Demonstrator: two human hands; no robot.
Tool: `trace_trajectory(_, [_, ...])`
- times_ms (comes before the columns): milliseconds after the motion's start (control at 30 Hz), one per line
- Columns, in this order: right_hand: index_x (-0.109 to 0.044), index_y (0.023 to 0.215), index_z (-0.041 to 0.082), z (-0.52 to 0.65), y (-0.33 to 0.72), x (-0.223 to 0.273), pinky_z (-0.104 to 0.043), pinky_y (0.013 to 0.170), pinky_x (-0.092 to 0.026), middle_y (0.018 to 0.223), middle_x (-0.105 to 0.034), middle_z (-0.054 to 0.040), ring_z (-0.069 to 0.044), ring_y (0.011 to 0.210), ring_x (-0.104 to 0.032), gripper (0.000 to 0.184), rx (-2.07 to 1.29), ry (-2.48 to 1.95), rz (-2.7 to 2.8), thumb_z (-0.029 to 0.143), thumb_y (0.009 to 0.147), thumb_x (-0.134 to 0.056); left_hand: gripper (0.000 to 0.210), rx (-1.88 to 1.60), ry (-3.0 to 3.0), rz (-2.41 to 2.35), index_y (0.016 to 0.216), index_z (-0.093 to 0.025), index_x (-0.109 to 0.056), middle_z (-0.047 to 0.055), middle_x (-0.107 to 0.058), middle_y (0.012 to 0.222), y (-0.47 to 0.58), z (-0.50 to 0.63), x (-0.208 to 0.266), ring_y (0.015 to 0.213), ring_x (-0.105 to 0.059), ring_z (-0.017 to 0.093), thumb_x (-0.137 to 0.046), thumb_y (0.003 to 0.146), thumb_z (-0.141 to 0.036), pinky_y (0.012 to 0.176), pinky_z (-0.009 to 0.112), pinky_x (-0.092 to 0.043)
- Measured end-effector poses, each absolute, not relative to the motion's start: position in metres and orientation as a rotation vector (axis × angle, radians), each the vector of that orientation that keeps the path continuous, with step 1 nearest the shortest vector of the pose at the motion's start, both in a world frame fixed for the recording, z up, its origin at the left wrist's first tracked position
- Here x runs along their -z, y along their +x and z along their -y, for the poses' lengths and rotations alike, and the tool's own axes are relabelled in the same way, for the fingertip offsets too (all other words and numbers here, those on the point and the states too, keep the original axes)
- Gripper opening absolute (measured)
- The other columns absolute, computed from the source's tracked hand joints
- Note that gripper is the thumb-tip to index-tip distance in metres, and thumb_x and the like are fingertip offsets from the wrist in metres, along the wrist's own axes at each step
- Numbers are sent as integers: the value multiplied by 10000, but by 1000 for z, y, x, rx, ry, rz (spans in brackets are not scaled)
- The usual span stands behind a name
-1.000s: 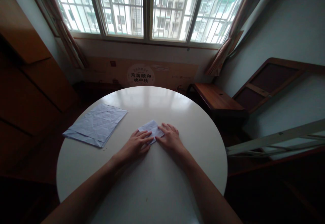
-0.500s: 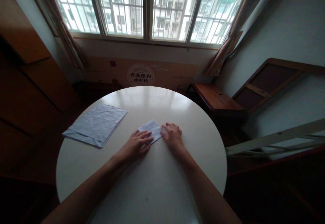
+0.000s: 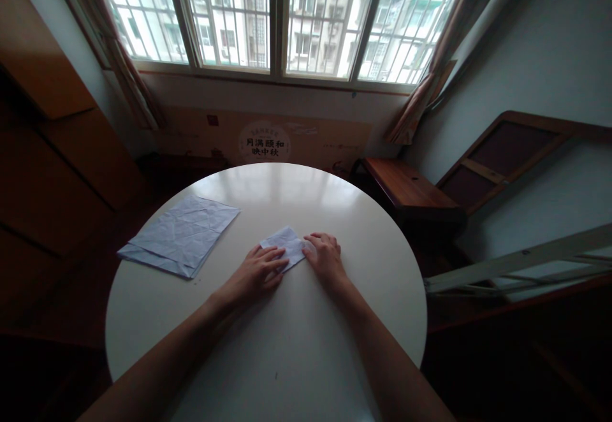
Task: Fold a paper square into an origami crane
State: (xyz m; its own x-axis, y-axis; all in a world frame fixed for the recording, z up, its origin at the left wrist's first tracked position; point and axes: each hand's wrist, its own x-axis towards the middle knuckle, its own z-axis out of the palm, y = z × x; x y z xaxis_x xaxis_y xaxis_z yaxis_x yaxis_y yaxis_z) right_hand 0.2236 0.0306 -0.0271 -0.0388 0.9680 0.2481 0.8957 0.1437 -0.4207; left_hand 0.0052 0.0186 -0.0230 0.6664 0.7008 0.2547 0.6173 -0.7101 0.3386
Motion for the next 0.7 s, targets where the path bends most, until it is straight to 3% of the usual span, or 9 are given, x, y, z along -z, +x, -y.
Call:
trace_trajectory(233, [-616,1198,276,-30,221,25,-377,979,-329,1218,-560,-82,-250,1153,-440,411,-245,-1714,2053,404,807,-632,370,-555,2656,-1062,1243,-293,-583,59,-532,1361,5,-20,24,1275,-456,243,-533,877,-284,1098,474,-274])
trace_trajectory(500, [-633,1171,270,-31,223,26,-365,970,-336,1189,-565,-81,-240,1114,-458,320,-215,-1756,2002,326,863,-563,364,-532,2662,-1075,1241,-289,-585,54,-528,1365,4,-19,24,1274,-454,245,-525,882,-288,1099,474,-268])
trace_trajectory(700, [-607,1205,284,-29,221,24,-390,977,-321,1218,-536,-85,-262,1133,-440,470,-239,-1716,2083,459,771,-660,380,-517,2664,-1083,1260,-294,-568,59,-521,1372,4,-20,24,1282,-445,252,-525,882,-281,1092,494,-266])
